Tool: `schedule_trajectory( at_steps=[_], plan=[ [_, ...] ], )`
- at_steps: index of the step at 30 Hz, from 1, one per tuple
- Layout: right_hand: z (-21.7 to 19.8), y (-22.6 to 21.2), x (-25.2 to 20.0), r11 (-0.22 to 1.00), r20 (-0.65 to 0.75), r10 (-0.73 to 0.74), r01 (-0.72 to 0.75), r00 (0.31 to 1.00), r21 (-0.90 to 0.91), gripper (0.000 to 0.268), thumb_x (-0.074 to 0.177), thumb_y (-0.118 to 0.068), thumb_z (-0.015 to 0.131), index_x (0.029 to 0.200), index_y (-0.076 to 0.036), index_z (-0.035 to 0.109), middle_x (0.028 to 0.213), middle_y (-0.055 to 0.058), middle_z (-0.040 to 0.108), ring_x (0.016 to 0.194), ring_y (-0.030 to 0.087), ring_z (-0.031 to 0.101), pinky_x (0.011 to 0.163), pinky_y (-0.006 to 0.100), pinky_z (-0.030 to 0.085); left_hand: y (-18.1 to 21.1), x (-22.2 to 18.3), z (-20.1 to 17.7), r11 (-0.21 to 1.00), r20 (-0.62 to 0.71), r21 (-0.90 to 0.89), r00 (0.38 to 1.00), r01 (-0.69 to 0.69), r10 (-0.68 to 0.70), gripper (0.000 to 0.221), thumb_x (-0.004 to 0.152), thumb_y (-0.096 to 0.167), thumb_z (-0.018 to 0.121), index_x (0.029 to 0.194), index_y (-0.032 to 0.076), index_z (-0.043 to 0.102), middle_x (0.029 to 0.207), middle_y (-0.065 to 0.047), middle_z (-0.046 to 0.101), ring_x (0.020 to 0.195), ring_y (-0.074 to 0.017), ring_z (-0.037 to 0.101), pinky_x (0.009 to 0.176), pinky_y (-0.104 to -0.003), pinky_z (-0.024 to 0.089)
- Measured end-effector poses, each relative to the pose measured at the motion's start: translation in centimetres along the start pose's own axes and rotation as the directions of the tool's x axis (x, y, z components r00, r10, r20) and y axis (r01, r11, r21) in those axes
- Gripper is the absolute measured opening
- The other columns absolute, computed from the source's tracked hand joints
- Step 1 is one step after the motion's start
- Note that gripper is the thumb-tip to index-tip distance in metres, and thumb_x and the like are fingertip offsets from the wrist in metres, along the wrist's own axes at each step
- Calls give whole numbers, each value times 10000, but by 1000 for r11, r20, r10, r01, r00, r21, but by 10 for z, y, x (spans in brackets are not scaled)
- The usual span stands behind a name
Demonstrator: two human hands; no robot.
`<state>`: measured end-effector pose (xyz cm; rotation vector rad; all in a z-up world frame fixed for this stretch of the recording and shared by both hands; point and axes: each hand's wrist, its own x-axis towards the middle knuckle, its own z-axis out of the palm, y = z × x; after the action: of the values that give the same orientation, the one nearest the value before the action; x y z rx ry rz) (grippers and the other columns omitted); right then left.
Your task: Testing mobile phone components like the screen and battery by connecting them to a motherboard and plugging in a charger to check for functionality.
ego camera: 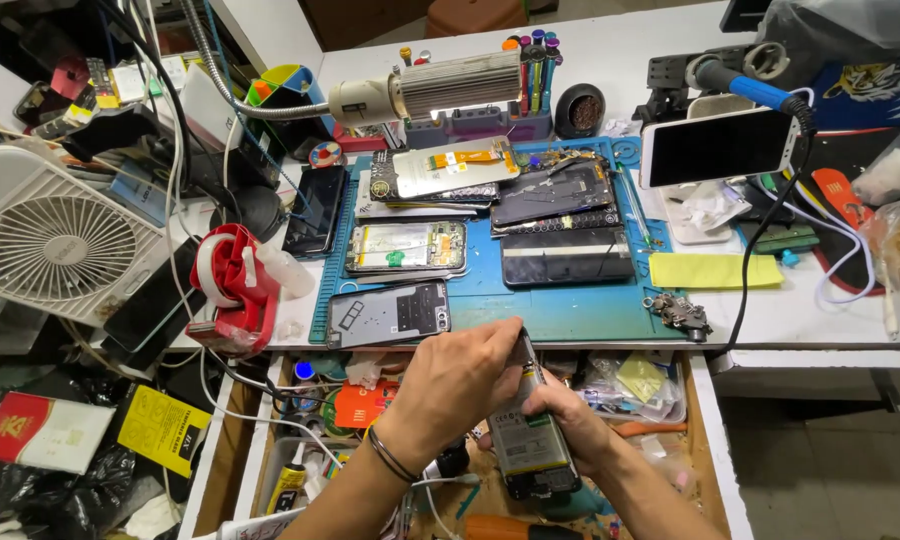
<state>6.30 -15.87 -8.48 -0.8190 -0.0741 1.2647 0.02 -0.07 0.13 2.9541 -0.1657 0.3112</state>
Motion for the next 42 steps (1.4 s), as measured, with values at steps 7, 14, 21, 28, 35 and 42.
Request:
schedule_trajectory(
  at_steps=[7, 14, 21, 28, 35, 42],
  plan=[
    [-2, 4, 2, 1000, -11, 16, -17, 1000, -12, 474, 742, -16, 497, 1205, -29, 396, 1028, 363, 630, 845, 532, 705, 717, 587, 565, 3, -3, 14, 987, -103, 134, 990, -85, 99, 400, 821, 122, 676, 1199, 7, 618, 750, -43, 580, 486, -206, 587, 331, -362, 467],
    [-13, 10, 7, 1000, 5, 25, -25, 1000, -4, 373, 774, -4, 470, 1144, 29, 452, 1002, 403, 651, 834, 539, 718, 713, 593, 577, 0, -5, 16, 981, -124, 149, 982, -124, 142, 203, 889, 131, 621, 1064, 29, 608, 710, -41, 559, 457, -206, 573, 321, -355, 439],
    [-5, 9, 4, 1000, 3, 27, -27, 1000, 13, 433, 746, -36, 505, 1163, -44, 392, 1038, 397, 655, 864, 576, 711, 751, 639, 567, -5, -12, 15, 982, -92, 93, 981, -163, 172, 965, 795, -1, 686, 1628, 53, 202, 770, -46, 506, 518, -203, 511, 390, -399, 455],
    [3, -1, 3, 999, 106, -27, 24, 994, 25, 329, 777, -59, 491, 1046, 113, 571, 906, 329, 667, 805, 476, 726, 694, 507, 581, -19, -12, -1, 989, -96, -115, 992, -88, 77, 1077, 841, 138, 709, 1637, 124, -15, 828, -75, 639, 508, -233, 565, 397, -407, 518],
    [1, -28, -3, 934, 84, -333, 316, 939, 164, 777, 955, -535, 480, 1488, 27, 423, 1420, 265, 569, 1105, 423, 662, 854, 560, 610, -70, -33, -43, 940, -471, -342, 865, 3, -174, 381, 985, 67, 672, 1325, 80, 502, 855, -41, 765, 490, -63, 581, 406, -156, 511],
    [24, -65, -14, 932, -396, -336, 362, 854, -10, 752, 985, -551, 178, 1603, -145, 322, 1538, 224, 481, 1258, 502, 519, 1089, 680, 382, -104, -66, -67, 918, -608, -305, 691, 254, -392, 203, 1065, 204, 609, 925, 133, 736, 551, -25, 604, 454, -177, 589, 504, -274, 477]
  ],
)
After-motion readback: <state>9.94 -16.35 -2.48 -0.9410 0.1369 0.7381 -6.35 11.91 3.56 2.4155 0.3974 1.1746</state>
